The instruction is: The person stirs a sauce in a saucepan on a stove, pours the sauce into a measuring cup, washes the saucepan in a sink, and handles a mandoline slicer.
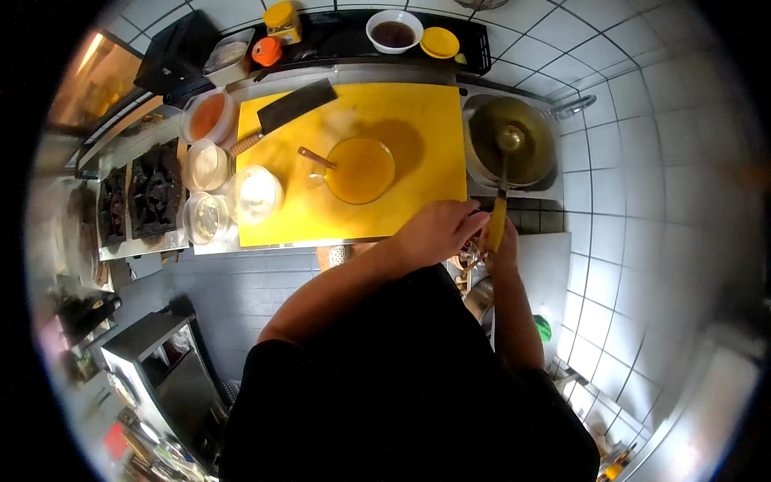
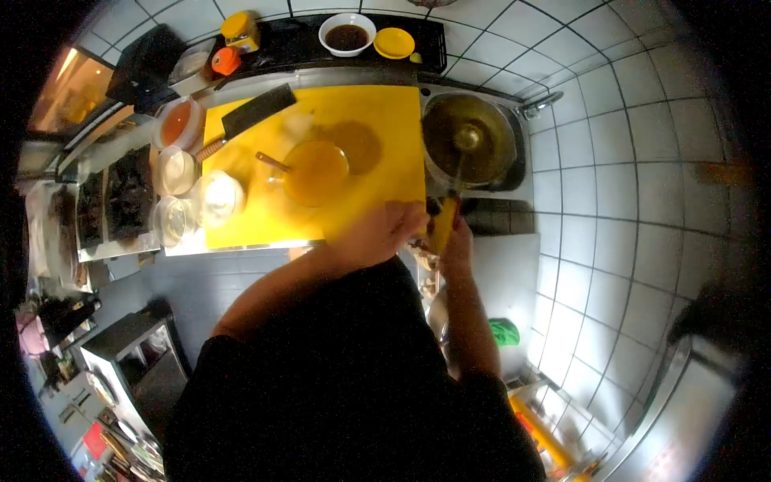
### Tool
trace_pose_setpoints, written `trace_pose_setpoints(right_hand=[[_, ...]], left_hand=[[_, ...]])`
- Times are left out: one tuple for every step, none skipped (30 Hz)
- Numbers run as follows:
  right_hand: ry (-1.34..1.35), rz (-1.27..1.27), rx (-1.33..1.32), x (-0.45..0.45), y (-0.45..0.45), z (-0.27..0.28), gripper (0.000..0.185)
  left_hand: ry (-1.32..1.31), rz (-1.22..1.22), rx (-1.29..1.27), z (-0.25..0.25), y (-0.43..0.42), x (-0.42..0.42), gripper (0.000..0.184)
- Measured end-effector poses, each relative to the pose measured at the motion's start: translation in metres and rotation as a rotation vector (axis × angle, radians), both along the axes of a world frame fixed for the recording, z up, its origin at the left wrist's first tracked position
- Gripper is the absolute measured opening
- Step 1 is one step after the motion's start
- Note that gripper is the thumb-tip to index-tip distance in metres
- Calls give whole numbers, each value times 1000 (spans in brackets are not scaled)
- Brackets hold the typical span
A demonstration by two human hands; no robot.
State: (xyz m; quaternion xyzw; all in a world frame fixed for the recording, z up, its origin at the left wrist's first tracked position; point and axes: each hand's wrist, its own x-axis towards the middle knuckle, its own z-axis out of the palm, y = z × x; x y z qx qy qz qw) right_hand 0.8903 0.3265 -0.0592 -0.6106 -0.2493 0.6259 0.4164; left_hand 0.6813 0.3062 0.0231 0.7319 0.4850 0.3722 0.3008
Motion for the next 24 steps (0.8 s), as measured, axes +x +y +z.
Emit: trace_pose_setpoints(right_hand=[[19,20,-13,25,12,-16,12],[37,40,-27,49,24,-37,13],[165,-7,-35,67,36,-65,14],[152,16,-29,77,49,-77,14],[135,34,-22,86,62,-85,15],[112,46,-10,95,76,-91,15],[112,14,-6,97,90,-96,16],[83,1,-97,105,107,-113,13],[55,-16,-187,114,123,-135,14],[72,-31,-225,119,138,-158,14],[91,-40,-261,120,153,-174,15],[101,-63,-258,118,167,-179,18],[111,-82,-259,113,177,-183,23],[52,-79,-270,107,186,-185,18],[-5,-71,-284,100,195,-186,16],[-60,-62,-298,93,201,-190,16],[-231,30,-292,89,203,-199,19],[-398,120,-288,85,203,-209,26],[-565,212,-280,81,203,-216,34],[-615,287,-263,75,198,-197,40],[-666,361,-243,67,187,-149,46],[-719,437,-222,65,175,-120,52],[-835,438,-120,72,161,-141,67],[-803,393,-94,80,166,-145,69]], left_hand=[[-14,151,57,-1,-1,1,22],[62,232,123,-18,-1,-6,19],[137,311,190,-49,-6,-19,18],[-35,525,-53,-87,-15,-34,20],[194,705,138,-105,-18,-59,21],[164,815,100,-106,-24,-77,27],[189,925,13,-129,-32,-100,35],[349,960,-129,-145,-39,-121,50],[497,950,-83,-170,-45,-141,54],[644,938,-33,-190,-48,-155,58],[580,868,-58,-192,-47,-161,62],[519,799,-84,-189,-42,-163,66],[253,735,-271,-178,-34,-163,69],[398,650,-178,-188,-32,-171,65],[398,650,-228,-197,-35,-176,60],[401,651,-279,-192,-34,-175,54],[435,689,-258,-189,-35,-171,44],[466,710,-300,-186,-37,-165,42],[497,732,-339,-186,-42,-159,41],[529,754,-377,-187,-48,-156,39],[567,757,-376,-196,-58,-156,37],[602,760,-376,-211,-71,-156,35],[379,864,-400,-230,-83,-153,26],[435,871,-390,-211,-82,-135,21]])
